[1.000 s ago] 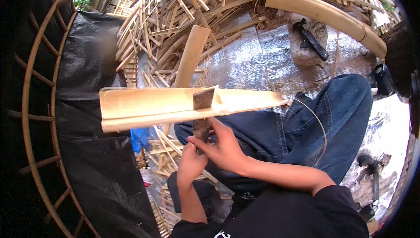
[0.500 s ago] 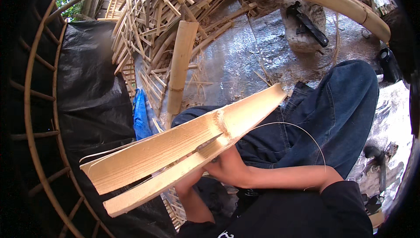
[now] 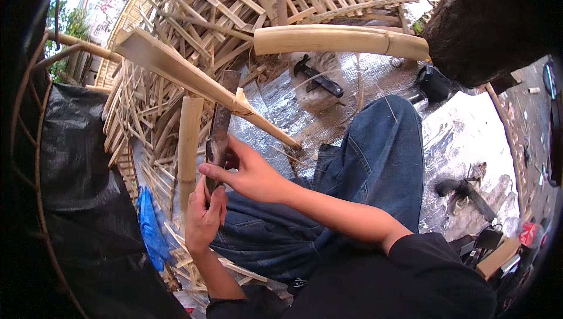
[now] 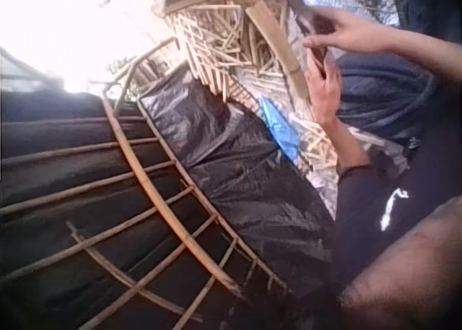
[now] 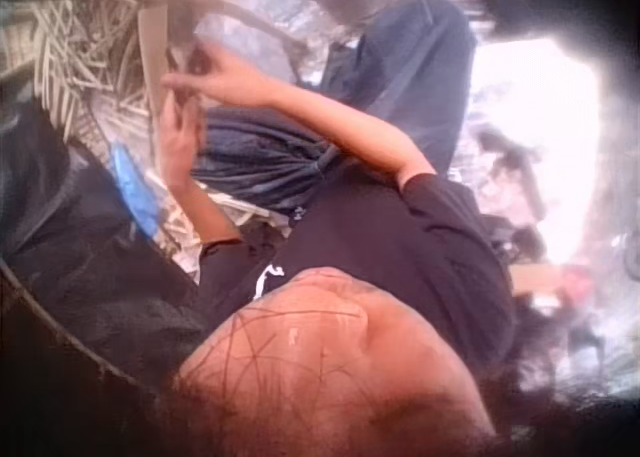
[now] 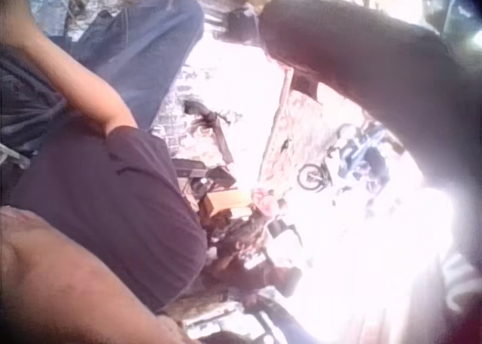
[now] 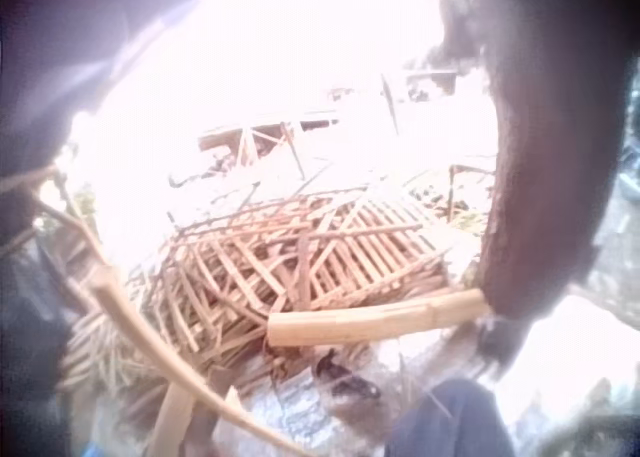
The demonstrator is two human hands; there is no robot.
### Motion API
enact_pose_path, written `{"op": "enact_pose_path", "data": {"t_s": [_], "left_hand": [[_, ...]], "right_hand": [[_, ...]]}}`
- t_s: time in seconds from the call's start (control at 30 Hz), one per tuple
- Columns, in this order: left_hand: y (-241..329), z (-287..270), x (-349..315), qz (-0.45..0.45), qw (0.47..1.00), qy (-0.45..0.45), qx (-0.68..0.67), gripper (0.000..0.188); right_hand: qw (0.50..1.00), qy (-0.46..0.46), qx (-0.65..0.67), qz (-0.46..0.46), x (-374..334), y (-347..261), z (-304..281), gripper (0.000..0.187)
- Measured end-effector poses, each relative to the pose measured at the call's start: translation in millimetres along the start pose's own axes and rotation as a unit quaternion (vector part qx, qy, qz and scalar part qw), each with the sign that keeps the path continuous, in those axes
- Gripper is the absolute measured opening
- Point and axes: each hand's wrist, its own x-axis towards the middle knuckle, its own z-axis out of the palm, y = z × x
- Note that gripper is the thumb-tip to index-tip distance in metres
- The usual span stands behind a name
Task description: The person splits and trims bamboo poles by placing a knife against the bamboo and striking it with a hammer.
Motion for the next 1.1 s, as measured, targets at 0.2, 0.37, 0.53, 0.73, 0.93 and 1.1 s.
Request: {"op": "enact_pose_path", "data": {"t_s": [0.2,0.37,0.53,0.73,0.93,1.1], "left_hand": [[25,4,-8,-0.058,0.996,-0.014,0.069,0.028],[56,-10,-32,-0.13,0.986,-0.013,0.103,0.028],[49,-28,-46,-0.125,0.986,-0.044,0.103,0.028],[24,-52,-68,-0.161,0.987,-0.006,0.005,0.023],[23,-46,-57,-0.11,0.991,0.058,0.05,0.027],[11,-53,-62,-0.089,0.989,0.053,0.11,0.025]], "right_hand": [[0.999,0.007,0.022,0.047,-12,-4,2,0.039],[0.996,0.021,0.046,0.068,-19,-6,24,0.035],[0.998,0.026,0.049,0.04,-24,17,36,0.045],[0.903,-0.284,-0.29,0.14,-69,-79,-80,0.046],[0.645,0.261,-0.718,-0.016,15,-43,-243,0.047],[0.559,0.11,-0.822,0.006,44,-23,-237,0.058]]}}
